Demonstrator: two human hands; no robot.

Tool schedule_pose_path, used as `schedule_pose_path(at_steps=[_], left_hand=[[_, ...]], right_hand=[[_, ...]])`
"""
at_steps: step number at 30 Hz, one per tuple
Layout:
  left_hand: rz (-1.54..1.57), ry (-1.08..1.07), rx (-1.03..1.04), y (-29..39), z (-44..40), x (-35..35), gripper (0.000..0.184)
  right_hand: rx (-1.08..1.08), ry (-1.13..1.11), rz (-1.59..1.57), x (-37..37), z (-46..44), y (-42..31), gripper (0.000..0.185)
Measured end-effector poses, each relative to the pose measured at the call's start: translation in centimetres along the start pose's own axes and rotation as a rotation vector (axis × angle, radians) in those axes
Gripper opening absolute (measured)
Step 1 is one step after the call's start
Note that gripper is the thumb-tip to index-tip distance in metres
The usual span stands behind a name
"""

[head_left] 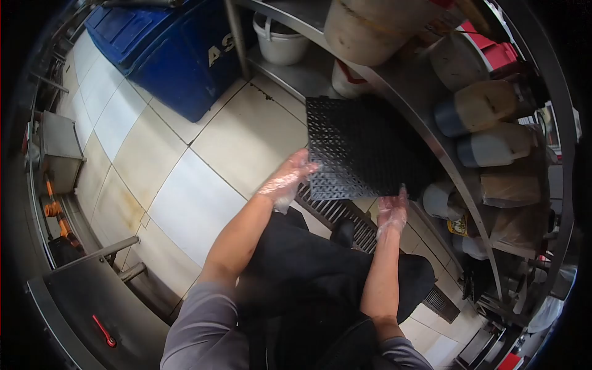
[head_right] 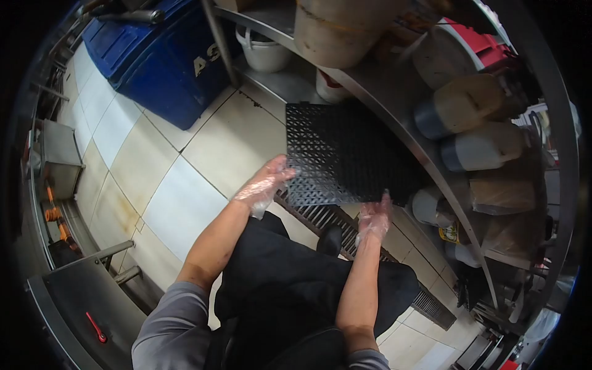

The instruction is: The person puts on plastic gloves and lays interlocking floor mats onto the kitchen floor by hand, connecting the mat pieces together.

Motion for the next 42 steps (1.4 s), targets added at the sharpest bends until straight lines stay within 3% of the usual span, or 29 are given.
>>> schedule_pose_path(at_steps=[1,2,5,6,10,14,15,16,17,18,19,21,23,25,26,29,31,33,36,39,40,42], left_hand=[[0.039,0.088,0.029,-0.4,0.6,-2.2,0.058],[-0.001,-0.076,0.016,-0.2,1.2,-3.9,0.062],[0.131,0.188,0.019,-5.0,1.9,-13.1,0.063],[0.173,0.177,-0.016,-5.5,3.6,-14.6,0.052],[0.287,0.236,0.034,-9.7,9.9,-20.6,0.046],[0.290,0.379,0.008,-13.6,16.9,-26.6,0.044],[0.084,0.419,-0.035,-15.3,17.7,-30.9,0.050],[-0.043,0.544,-0.058,-17.3,19.2,-36.2,0.059],[-0.354,0.713,-0.035,-16.6,20.2,-40.2,0.066],[-0.959,1.242,-0.008,-14.7,22.6,-42.9,0.070],[-0.941,1.423,-0.165,-9.7,25.5,-39.1,0.073],[-0.856,1.537,-0.179,-9.9,25.1,-36.8,0.075],[-0.895,1.354,0.022,-12.4,21.6,-32.2,0.085],[-1.145,1.221,-0.121,-16.4,16.7,-27.2,0.099],[-1.113,1.063,-0.348,-17.2,15.0,-25.6,0.112],[-1.283,1.120,-0.467,-19.5,13.5,-25.7,0.111],[-1.480,1.220,-0.433,-21.3,13.4,-28.4,0.107],[-1.729,1.321,-0.237,-25.6,13.7,-33.9,0.104],[-1.510,1.123,-0.291,-25.6,16.8,-35.5,0.106],[-1.357,1.177,-0.409,-24.4,19.6,-34.2,0.104],[-1.292,1.227,-0.379,-23.7,19.8,-33.5,0.104],[-1.339,1.121,-0.168,-21.8,17.4,-32.5,0.105]], right_hand=[[0.006,-0.079,0.075,1.5,1.9,0.3,0.041],[-0.019,-0.158,0.078,3.3,3.6,0.5,0.035],[0.063,-0.370,0.083,7.1,6.5,4.4,0.027],[0.130,-0.435,0.147,7.9,7.5,6.5,0.027],[0.414,-0.421,0.265,8.8,10.4,15.3,0.015],[0.580,-0.598,0.334,7.4,15.6,21.9,0.016],[0.599,-0.729,0.448,6.8,17.9,22.4,0.015],[0.601,-1.009,0.701,3.1,17.6,25.1,0.014],[0.517,-1.165,0.754,-0.6,18.4,26.2,0.012],[0.170,-1.554,1.079,-0.9,19.8,23.9,0.017],[-0.318,-1.838,1.364,-1.6,21.2,21.5,0.023],[-0.218,-1.834,1.709,-2.0,20.8,21.4,0.024],[-0.073,-1.733,1.885,-3.9,16.5,23.7,0.023],[-0.077,-1.458,1.800,-5.9,9.4,25.2,0.022],[-0.129,-1.272,1.698,-6.8,4.8,24.7,0.024],[-0.008,-0.365,0.937,-4.7,2.4,14.8,0.023],[0.048,-0.209,0.689,-4.2,1.0,9.7,0.028],[0.079,-0.072,0.482,-2.7,0.8,5.6,0.031],[0.092,0.055,0.274,0.3,1.6,2.1,0.027],[0.097,0.036,0.287,1.1,0.1,1.2,0.025],[0.114,0.055,0.284,1.0,-0.6,1.1,0.022],[0.044,0.110,0.369,0.6,-1.6,0.7,0.022]])
Point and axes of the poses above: each hand's wrist, its own z-axis away from the middle knuckle, its own x-axis out of the palm, y = z × x, the point moved 7 cm from there along -z, towards the middle knuckle, and after that the axes turned 12 degrees about -x, right-handed, at the moved point
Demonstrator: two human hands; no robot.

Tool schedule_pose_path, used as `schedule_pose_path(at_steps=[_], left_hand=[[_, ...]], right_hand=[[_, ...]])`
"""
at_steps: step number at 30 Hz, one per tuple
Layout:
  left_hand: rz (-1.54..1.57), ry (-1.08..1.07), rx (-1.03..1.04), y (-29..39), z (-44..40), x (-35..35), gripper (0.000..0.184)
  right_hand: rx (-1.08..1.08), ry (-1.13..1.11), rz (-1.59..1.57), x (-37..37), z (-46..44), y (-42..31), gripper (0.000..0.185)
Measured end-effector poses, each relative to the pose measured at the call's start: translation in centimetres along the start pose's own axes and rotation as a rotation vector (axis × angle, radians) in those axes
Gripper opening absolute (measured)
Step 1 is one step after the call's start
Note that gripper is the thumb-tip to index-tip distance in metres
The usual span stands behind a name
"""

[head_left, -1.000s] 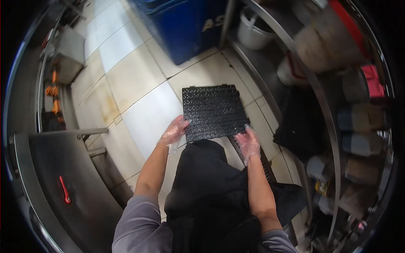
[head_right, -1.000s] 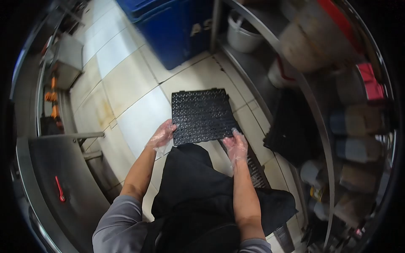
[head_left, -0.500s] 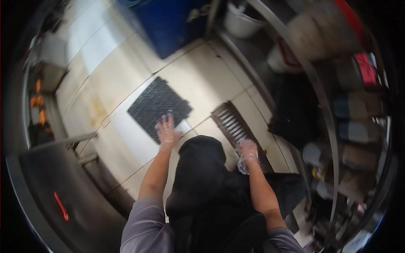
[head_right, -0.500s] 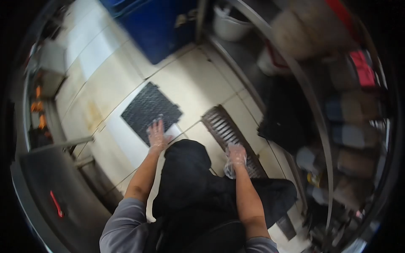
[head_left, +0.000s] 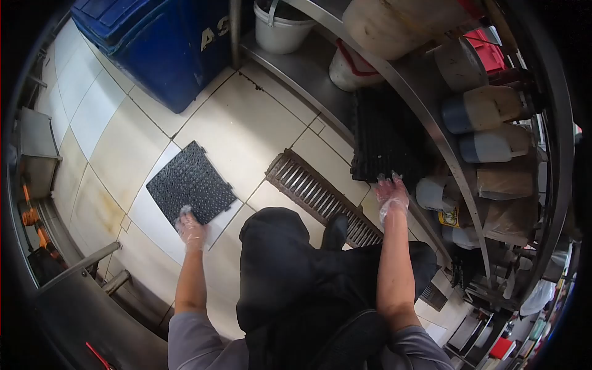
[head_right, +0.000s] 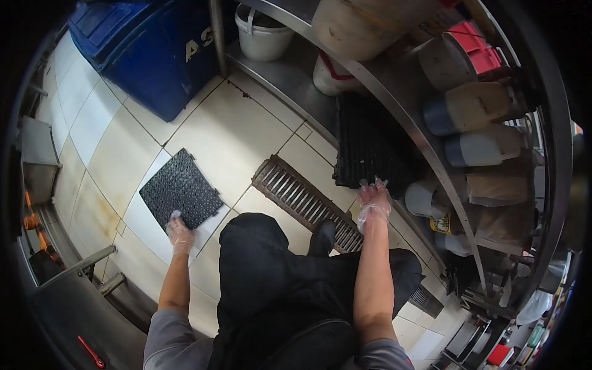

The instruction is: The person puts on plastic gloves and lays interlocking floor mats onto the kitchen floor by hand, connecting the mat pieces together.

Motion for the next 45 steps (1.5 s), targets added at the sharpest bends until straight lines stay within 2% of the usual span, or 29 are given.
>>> schedule_pose_path(at_steps=[2,3,7,11,12,14,17,18,21,22,24,25,26,27,28,29,30,33,34,36,38,39,41,42,44,45], left_hand=[[0.040,0.063,0.212,5.5,-0.3,-2.8,0.109],[-0.055,0.054,0.260,10.1,0.4,-5.7,0.109],[-0.202,-0.300,0.232,14.2,-1.9,-0.7,0.107],[-0.200,-0.288,0.162,11.9,-2.8,0.1,0.101],[-0.228,-0.316,0.137,11.3,-2.3,-0.5,0.099],[-0.230,-0.375,0.059,9.3,-1.6,-1.0,0.095],[-0.183,-0.336,0.015,5.8,-0.9,-1.5,0.094],[-0.256,-0.306,0.151,4.0,-1.3,0.7,0.095],[-0.262,-0.393,0.161,2.5,-2.2,1.5,0.092],[-0.137,-0.461,-0.034,6.3,-1.0,-4.5,0.085],[-0.104,-0.052,0.324,10.3,-4.1,-3.2,0.078],[0.201,-0.053,0.323,15.6,-5.2,-5.3,0.067],[0.485,-0.094,0.401,21.5,-5.4,-7.8,0.058],[0.564,-0.136,0.490,27.9,-4.9,-10.2,0.056],[0.770,-0.368,0.363,33.6,-3.5,-11.6,0.057],[0.860,-0.618,0.417,39.4,-1.0,-14.7,0.061],[0.806,-0.648,0.499,44.2,1.1,-16.6,0.061],[1.131,-0.848,0.528,54.9,4.4,-12.0,0.059],[1.066,-0.796,0.490,56.1,5.1,-12.2,0.059],[0.936,-0.690,0.408,57.4,5.7,-12.4,0.059],[1.086,-0.757,0.319,57.9,5.1,-9.8,0.052],[1.157,-0.786,0.270,57.7,4.7,-8.7,0.048],[1.200,-0.950,0.301,57.7,4.5,-9.9,0.050],[1.220,-1.036,0.315,57.8,4.8,-10.5,0.051],[1.252,-1.014,0.300,57.4,5.3,-11.0,0.050],[1.275,-1.001,0.292,57.4,5.5,-11.1,0.049]], right_hand=[[0.015,0.020,0.024,0.3,-1.1,0.9,0.024],[0.059,0.008,0.008,0.5,-1.7,1.7,0.027],[0.150,-0.016,-0.079,1.9,-2.5,2.2,0.038],[0.101,0.002,-0.095,1.3,-2.4,2.1,0.037],[0.090,0.026,-0.060,1.0,-2.6,2.1,0.028],[0.039,0.040,-0.041,0.9,-2.6,2.3,0.023],[0.011,0.027,0.006,1.6,-1.9,1.9,0.018],[0.011,0.020,0.030,1.7,-1.6,1.7,0.016],[0.032,0.129,0.029,1.4,-2.2,2.1,0.017],[0.047,0.096,0.020,1.7,-2.3,2.1,0.017],[0.075,0.036,0.003,1.5,-2.5,1.9,0.016],[0.055,0.015,-0.022,1.5,-2.5,2.0,0.017],[0.035,-0.003,-0.045,1.3,-2.5,2.3,0.017],[0.013,-0.019,-0.066,1.1,-2.4,2.5,0.018],[0.047,-0.020,-0.062,0.9,-2.5,2.6,0.018],[0.078,-0.024,-0.062,1.0,-2.6,2.6,0.019],[0.108,-0.028,-0.063,1.1,-2.8,2.6,0.020],[0.197,-0.115,-0.134,0.9,-3.9,3.5,0.020],[0.193,-0.149,-0.165,1.0,-3.7,3.5,0.021],[0.193,-0.067,-0.227,1.0,-3.4,3.4,0.019],[0.152,0.000,-0.239,1.1,-2.5,2.9,0.014],[0.121,-0.054,-0.265,0.9,-3.0,3.3,0.012],[0.059,-0.162,-0.322,0.0,-4.6,4.9,0.009],[0.067,-0.142,-0.339,0.1,-4.0,5.1,0.009],[0.076,-0.099,-0.366,0.0,-1.4,4.3,0.010],[0.102,-0.155,-0.395,0.4,-0.1,3.5,0.011]])
Point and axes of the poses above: each hand's wrist, its own z-axis away from the middle knuckle, its own x-axis out of the palm, y = z × x, the point moved 7 cm from there along -z, towards the middle knuckle, and after that the axes turned 12 degrees about -x, right-handed, at the moved point
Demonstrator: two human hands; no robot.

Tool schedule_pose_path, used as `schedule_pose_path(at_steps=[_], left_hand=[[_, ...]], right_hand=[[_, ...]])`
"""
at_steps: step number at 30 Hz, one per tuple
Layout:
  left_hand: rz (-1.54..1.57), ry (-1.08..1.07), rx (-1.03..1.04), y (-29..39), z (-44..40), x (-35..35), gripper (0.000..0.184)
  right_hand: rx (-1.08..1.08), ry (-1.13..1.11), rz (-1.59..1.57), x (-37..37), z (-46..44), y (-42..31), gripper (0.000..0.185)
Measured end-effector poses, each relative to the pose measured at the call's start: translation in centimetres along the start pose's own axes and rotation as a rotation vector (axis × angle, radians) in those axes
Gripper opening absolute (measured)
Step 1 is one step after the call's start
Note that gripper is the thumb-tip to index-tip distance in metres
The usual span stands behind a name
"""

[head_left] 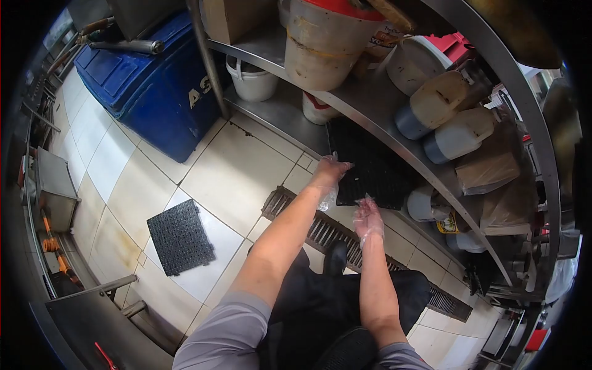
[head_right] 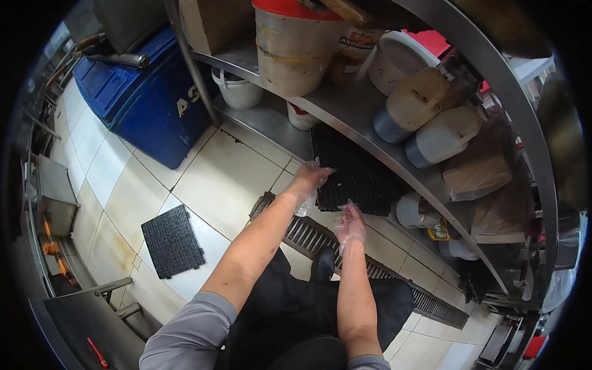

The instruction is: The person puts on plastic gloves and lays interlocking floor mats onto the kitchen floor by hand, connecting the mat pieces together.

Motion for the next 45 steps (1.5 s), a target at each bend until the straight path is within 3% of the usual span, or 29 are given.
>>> schedule_pose_path(at_steps=[3,6,9,11,14,16,18,19,20,22,25,28,31,33,35,37,38,39,40,42,45], left_hand=[[-0.005,0.111,0.021,-2.1,-1.4,-0.6,0.023],[-0.108,-0.006,-0.100,1.1,3.1,0.4,0.022],[0.164,-0.197,-0.231,-0.9,2.4,2.0,0.024],[0.351,-0.231,-0.194,-0.7,3.7,2.0,0.033],[0.437,-0.354,-0.166,-0.8,4.8,0.5,0.050],[0.384,-0.406,-0.170,-0.4,6.1,-1.8,0.062],[0.310,-0.378,-0.197,1.1,9.1,-5.8,0.076],[0.091,-0.252,-0.229,-0.7,8.1,-9.0,0.089],[0.108,-0.288,-0.149,-0.5,9.4,-10.9,0.090],[0.183,-0.143,-0.205,-0.6,12.5,-14.4,0.083],[0.095,-0.278,-0.228,-5.5,9.2,-20.4,0.076],[0.010,-0.129,-0.147,-3.5,13.5,-25.7,0.065],[-0.546,0.187,0.141,-2.6,16.2,-32.8,0.061],[0.009,0.273,0.451,-8.1,18.3,-40.5,0.060],[-0.457,1.106,0.090,-11.0,24.5,-46.5,0.064],[-0.583,1.271,0.047,-14.2,30.5,-49.9,0.074],[-0.759,1.334,0.025,-17.0,33.7,-51.5,0.085],[-0.753,1.323,-0.283,-18.0,37.0,-51.5,0.092],[-0.839,1.378,-0.341,-22.3,39.0,-54.6,0.100],[-0.960,1.341,-0.596,-24.2,42.5,-55.6,0.110],[-1.003,1.252,-0.605,-28.8,44.0,-55.7,0.121]], right_hand=[[0.084,-0.120,-0.096,2.0,2.0,-0.7,0.015],[0.099,-0.149,-0.161,1.9,1.1,-0.7,0.020],[0.084,-0.238,-0.132,4.1,3.4,-1.9,0.026],[0.096,-0.349,-0.158,5.3,4.7,-2.6,0.035],[0.005,-0.235,-0.312,2.8,5.0,-5.5,0.057],[-0.115,-0.047,-0.481,0.4,4.3,-7.8,0.077],[-0.081,-0.266,-0.368,1.1,5.0,-8.6,0.092],[-0.049,-0.334,-0.184,1.1,4.8,-7.8,0.090],[-0.023,-0.411,0.001,1.1,4.4,-7.0,0.088],[-0.139,-0.486,0.202,2.4,4.2,-4.7,0.069],[0.242,-0.505,0.045,3.9,5.7,1.0,0.051],[0.326,-0.586,0.276,5.7,7.6,5.5,0.028],[0.309,-0.595,0.235,8.1,9.4,11.4,0.021],[0.426,-0.607,0.215,10.0,11.8,15.2,0.025],[0.562,-0.630,0.232,10.6,12.5,19.2,0.029],[0.635,-0.631,0.239,10.3,11.7,22.9,0.026],[0.674,-0.627,0.242,10.0,11.6,24.7,0.024],[0.705,-0.603,0.268,9.7,11.3,26.2,0.025],[0.735,-0.590,0.269,9.8,12.0,27.4,0.025],[0.787,-0.561,0.269,10.1,13.6,29.4,0.025],[0.855,-0.518,0.292,8.8,14.5,33.4,0.023]])
Point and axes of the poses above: each hand's wrist, its own z-axis away from the middle knuckle, its own x-axis out of the palm, y = z × x, the point moved 7 cm from there along -z, towards the middle knuckle, and after that the axes turned 12 degrees about -x, right-handed, at the moved point
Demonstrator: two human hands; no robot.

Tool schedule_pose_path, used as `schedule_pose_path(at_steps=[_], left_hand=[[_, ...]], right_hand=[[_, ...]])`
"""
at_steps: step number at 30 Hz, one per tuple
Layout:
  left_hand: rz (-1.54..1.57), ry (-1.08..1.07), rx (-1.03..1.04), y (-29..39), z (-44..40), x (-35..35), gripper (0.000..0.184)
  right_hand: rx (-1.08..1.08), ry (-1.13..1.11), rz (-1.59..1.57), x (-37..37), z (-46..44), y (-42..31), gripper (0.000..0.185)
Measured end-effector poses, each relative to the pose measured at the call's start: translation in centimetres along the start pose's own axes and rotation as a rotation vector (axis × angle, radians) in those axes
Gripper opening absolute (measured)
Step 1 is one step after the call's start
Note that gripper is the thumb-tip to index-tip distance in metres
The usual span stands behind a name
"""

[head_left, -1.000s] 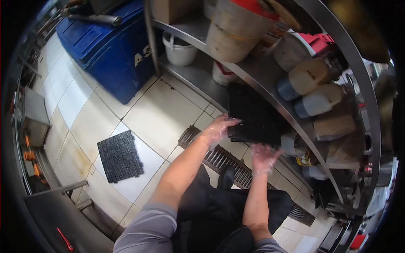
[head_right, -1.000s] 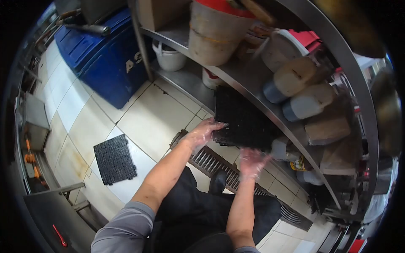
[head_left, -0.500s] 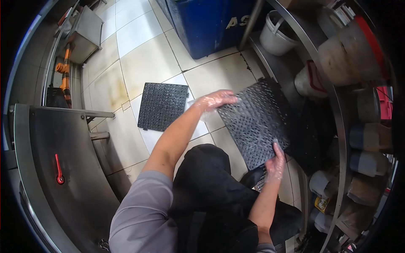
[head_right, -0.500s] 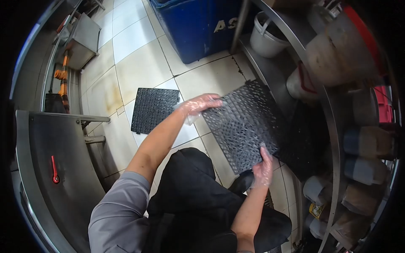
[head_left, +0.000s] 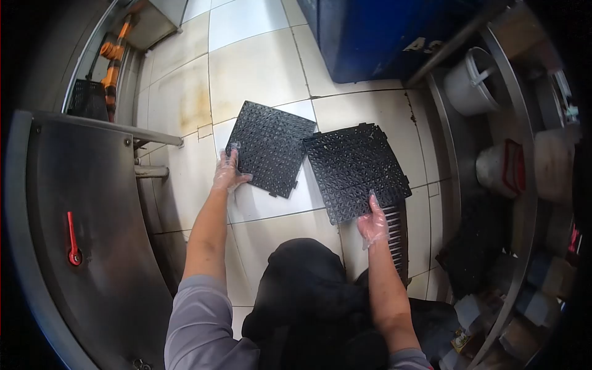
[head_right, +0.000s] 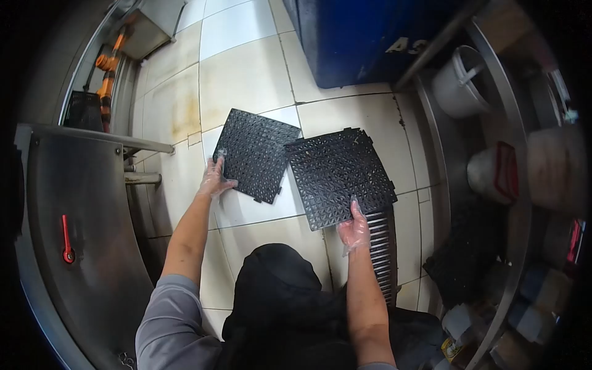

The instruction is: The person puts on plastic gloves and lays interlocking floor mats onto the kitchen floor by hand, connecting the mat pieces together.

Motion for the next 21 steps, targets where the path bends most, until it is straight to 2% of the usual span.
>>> schedule_pose_path(at_steps=[3,6,7,9,11,12,15,16,18,21], left_hand=[[0.136,-0.126,-0.176,-1.4,1.7,0.5,0.125],[0.080,-0.198,-0.314,-1.6,3.9,0.5,0.124],[0.058,-0.218,-0.342,-1.6,4.1,0.6,0.123],[-0.034,-0.175,-0.242,0.0,3.8,-0.4,0.122],[-0.063,-0.125,-0.124,2.5,4.1,-1.3,0.122],[-0.037,-0.144,-0.127,3.0,3.9,-0.7,0.124],[0.018,-0.174,-0.155,3.7,3.3,1.0,0.128],[0.022,-0.167,-0.172,3.9,3.6,1.3,0.130],[-0.004,-0.167,-0.200,3.9,3.8,1.9,0.136],[-0.039,-0.181,-0.213,3.0,4.1,3.1,0.137]], right_hand=[[-0.022,-0.003,0.100,-0.2,-0.1,1.1,0.023],[-0.090,-0.092,0.337,-1.6,-0.7,-4.1,0.031],[-0.083,-0.167,0.430,2.1,1.7,-6.1,0.036],[-0.072,-0.197,0.661,2.5,1.5,-10.6,0.040],[0.026,-0.237,0.972,6.4,2.8,-14.2,0.038],[-0.032,-0.246,1.160,4.9,0.4,-16.2,0.040],[0.153,-0.581,1.601,11.4,-0.9,-15.9,0.040],[0.129,-0.615,1.814,13.1,-1.7,-16.0,0.041],[0.070,-0.684,2.240,17.1,-3.0,-14.8,0.044],[0.224,-1.027,2.906,25.5,0.5,-9.2,0.040]])
Point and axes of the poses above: each hand's wrist, its own z-axis away from the middle knuckle, its own x-axis out of the palm, y = z × x, the point moved 7 cm from there along -z, towards the middle knuckle, and after that the axes turned 12 degrees about -x, right-handed, at the moved point
